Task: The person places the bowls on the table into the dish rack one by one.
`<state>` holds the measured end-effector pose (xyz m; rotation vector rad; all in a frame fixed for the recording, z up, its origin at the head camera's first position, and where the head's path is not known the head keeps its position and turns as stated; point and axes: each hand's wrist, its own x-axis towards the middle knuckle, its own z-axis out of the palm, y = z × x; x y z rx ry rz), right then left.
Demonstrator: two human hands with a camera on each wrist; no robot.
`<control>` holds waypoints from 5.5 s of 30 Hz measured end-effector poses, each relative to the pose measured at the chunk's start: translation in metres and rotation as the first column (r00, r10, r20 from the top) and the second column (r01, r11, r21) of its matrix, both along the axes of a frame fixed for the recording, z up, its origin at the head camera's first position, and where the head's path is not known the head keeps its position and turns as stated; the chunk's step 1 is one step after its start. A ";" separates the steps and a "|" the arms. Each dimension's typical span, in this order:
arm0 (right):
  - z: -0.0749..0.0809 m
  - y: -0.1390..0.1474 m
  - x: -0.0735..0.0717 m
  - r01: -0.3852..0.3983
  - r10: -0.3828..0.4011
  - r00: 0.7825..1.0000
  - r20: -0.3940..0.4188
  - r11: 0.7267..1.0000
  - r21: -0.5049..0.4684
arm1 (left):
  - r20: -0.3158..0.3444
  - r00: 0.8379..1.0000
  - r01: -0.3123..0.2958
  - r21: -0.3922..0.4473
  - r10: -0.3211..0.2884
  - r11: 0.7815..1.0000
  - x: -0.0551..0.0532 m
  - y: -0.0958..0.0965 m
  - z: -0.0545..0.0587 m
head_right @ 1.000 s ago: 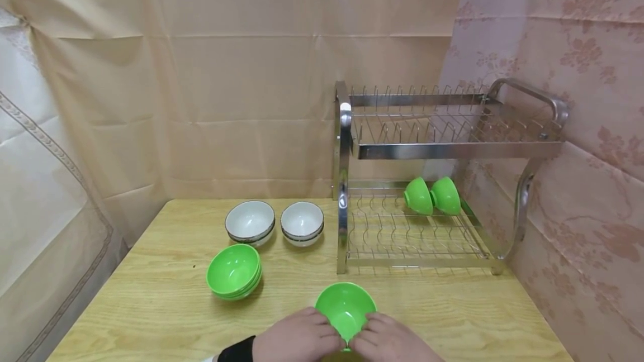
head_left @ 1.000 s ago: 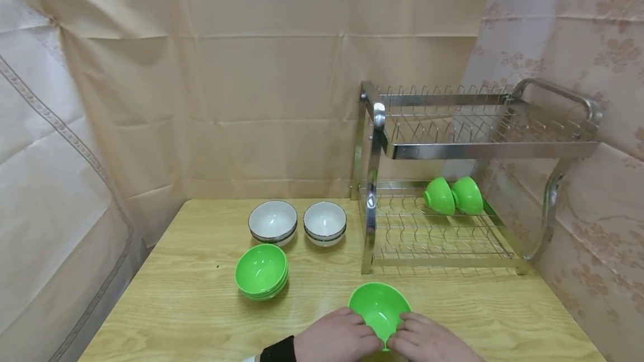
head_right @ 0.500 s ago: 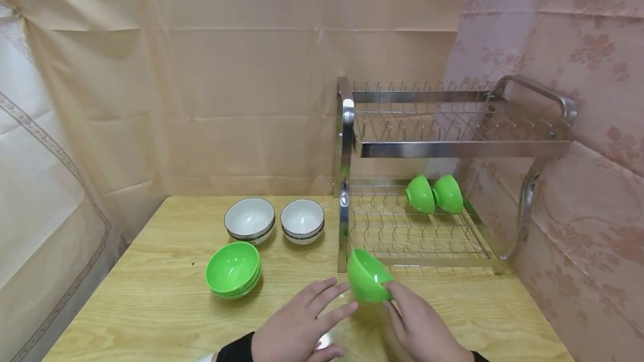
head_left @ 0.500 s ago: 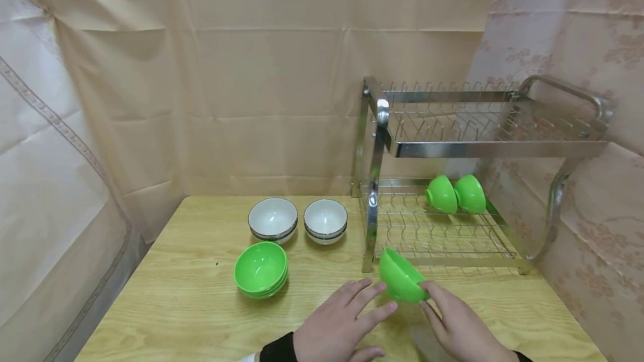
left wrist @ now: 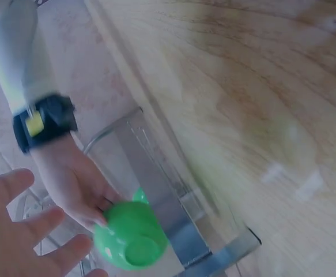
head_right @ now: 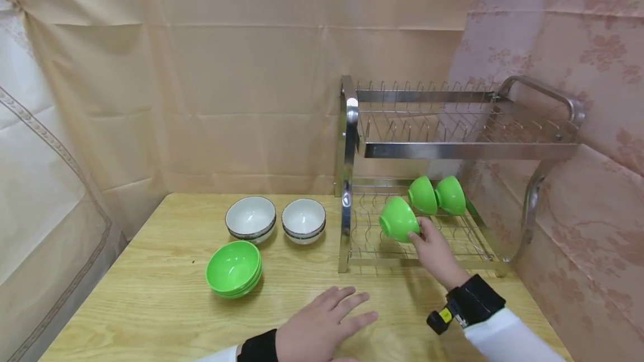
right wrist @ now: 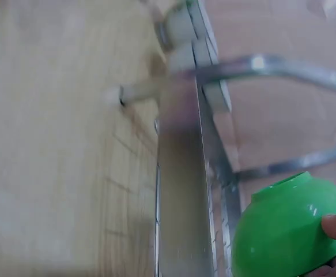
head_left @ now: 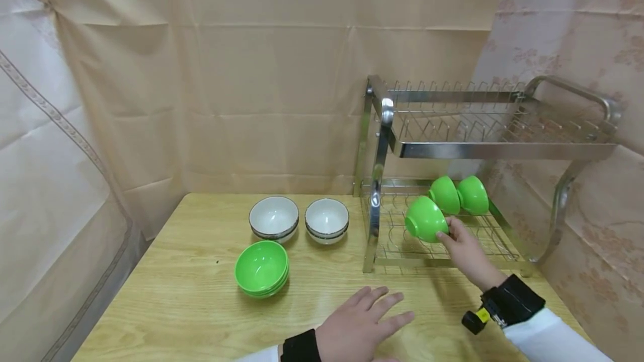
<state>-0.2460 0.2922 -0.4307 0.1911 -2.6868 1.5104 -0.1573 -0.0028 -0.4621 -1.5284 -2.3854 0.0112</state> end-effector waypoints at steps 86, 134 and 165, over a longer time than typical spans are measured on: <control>-0.037 -0.023 0.051 -0.001 0.100 0.975 -0.198 0.896 0.444 | 0.276 0.918 -0.315 0.069 0.285 0.947 -0.015 -0.030 -0.013; -0.068 -0.046 0.113 0.049 0.426 0.741 -0.520 0.737 0.674 | 0.174 0.722 -0.686 0.057 0.669 0.726 -0.149 -0.014 -0.015; -0.071 -0.048 0.118 0.080 0.393 0.749 -0.533 0.745 0.662 | 0.172 0.795 -0.606 0.187 0.581 0.774 -0.160 -0.027 -0.009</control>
